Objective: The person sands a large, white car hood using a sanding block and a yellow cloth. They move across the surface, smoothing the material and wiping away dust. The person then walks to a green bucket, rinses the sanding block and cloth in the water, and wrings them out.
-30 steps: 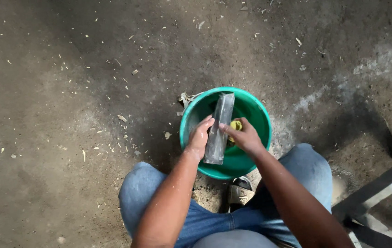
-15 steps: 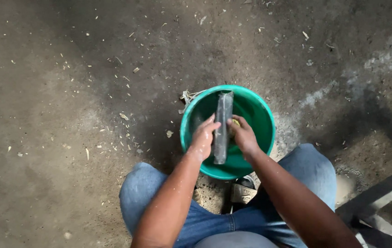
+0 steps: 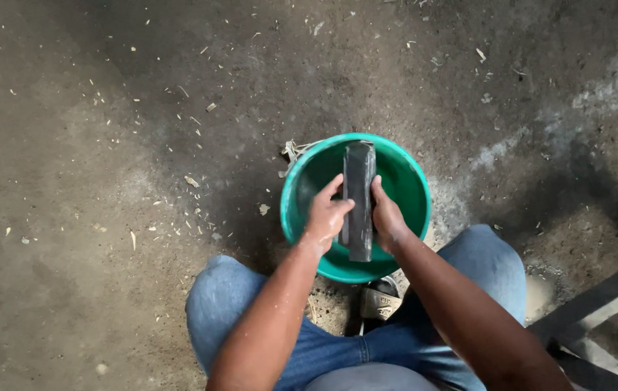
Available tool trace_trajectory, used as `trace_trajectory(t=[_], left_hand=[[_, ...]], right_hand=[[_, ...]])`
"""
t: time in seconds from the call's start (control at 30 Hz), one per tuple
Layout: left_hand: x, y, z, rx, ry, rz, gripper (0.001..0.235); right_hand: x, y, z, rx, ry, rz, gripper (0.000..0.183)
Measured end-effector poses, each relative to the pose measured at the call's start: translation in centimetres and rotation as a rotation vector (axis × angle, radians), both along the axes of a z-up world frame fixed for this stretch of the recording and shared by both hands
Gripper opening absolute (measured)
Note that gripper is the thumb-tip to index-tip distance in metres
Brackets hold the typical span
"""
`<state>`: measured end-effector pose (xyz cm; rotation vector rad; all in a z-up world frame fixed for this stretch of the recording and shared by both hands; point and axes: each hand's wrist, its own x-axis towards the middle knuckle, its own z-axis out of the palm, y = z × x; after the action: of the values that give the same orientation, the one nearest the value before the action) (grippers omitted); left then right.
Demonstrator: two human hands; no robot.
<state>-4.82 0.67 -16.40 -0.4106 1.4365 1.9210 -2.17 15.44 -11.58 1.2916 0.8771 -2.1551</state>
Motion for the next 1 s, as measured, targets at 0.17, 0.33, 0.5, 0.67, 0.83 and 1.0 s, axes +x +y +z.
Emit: trace_trajectory(t=[0.17, 0.33, 0.5, 0.67, 0.83, 1.0], left_hand=[[-1.2, 1.8, 7.1, -0.132, -0.065, -0.011, 0.075], [-0.4, 1.0, 7.6, -0.14, -0.088, 0.122, 0.073], [-1.2, 1.8, 12.8, 0.089, -0.264, 0.268, 0.055], [-0.2, 2.5, 18.0, 0.124, -0.342, 0.428, 0.052], [-0.3, 2.8, 23.9, -0.023, -0.424, 0.528, 0.054], [-0.4, 4.2, 28.1, 0.076, -0.487, 0.427, 0.059]], right_hand=[[-0.5, 0.0, 1.1, -0.182, -0.014, -0.067, 0.068], [-0.3, -1.0, 1.7, -0.339, 0.008, -0.196, 0.066], [-0.4, -0.2, 4.5, -0.313, -0.078, -0.27, 0.059], [-1.1, 0.4, 10.6, -0.389, -0.035, -0.345, 0.061], [-0.1, 1.5, 14.3, -0.374, -0.032, -0.346, 0.061], [0.1, 1.1, 18.3, -0.322, -0.038, -0.219, 0.064]])
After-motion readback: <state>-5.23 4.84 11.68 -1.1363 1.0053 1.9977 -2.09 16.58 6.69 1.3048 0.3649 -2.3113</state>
